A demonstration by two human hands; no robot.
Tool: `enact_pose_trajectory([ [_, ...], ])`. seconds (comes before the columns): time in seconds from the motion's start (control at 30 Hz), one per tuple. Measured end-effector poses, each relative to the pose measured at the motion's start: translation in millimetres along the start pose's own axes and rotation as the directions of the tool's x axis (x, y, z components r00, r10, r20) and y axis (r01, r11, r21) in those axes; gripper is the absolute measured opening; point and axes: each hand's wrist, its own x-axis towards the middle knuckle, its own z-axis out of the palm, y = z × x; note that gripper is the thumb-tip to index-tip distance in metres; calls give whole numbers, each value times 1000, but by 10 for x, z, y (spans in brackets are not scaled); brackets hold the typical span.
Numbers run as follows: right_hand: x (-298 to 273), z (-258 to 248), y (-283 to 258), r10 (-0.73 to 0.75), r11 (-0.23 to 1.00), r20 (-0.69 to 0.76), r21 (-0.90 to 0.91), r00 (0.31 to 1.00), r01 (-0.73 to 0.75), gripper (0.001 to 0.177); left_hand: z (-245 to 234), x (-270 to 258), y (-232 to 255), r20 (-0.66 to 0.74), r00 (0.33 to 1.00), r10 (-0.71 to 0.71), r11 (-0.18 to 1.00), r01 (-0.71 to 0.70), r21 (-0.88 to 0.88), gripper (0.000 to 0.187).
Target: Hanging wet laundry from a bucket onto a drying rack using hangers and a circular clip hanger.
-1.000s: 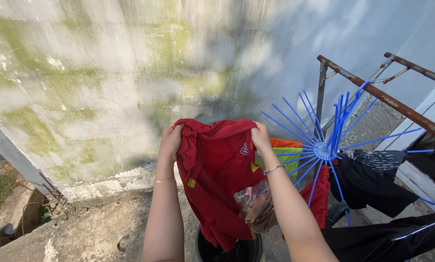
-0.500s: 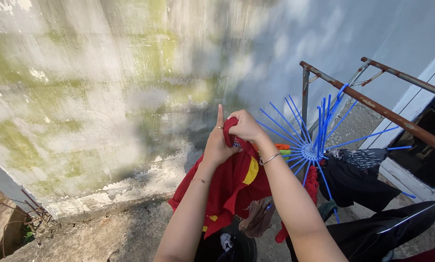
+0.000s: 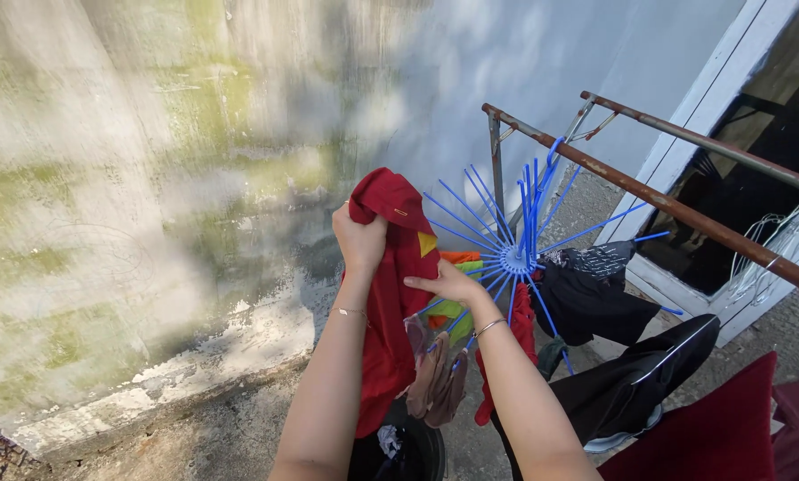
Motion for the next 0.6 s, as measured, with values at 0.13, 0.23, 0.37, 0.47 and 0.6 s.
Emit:
enact_pose_trajectory([
  [0.13, 93, -161, 267, 35, 986, -296, 165, 955, 15, 37, -174, 39, 268, 150, 988, 37, 996, -25, -80, 19],
  [0.23, 78, -398, 324, -7, 990, -349, 132, 937, 57, 21, -446, 80, 426, 468, 864, -184, 981, 133, 141, 22],
  [0.37, -160, -535, -270, 9, 961, -408, 258, 913, 105, 21, -559, 56, 595, 611, 740, -282, 873, -66, 483, 48],
  [0.47, -311, -538, -652, -136, 955, -419, 187, 898, 232, 15, -311, -54, 270, 768, 641, 4, 864, -388, 320, 95],
  [0.6, -521, -639, -881, -346, 926, -423, -295, 837, 233, 14, 220, -553, 693, 873, 473, 119, 982, -189, -32, 135],
])
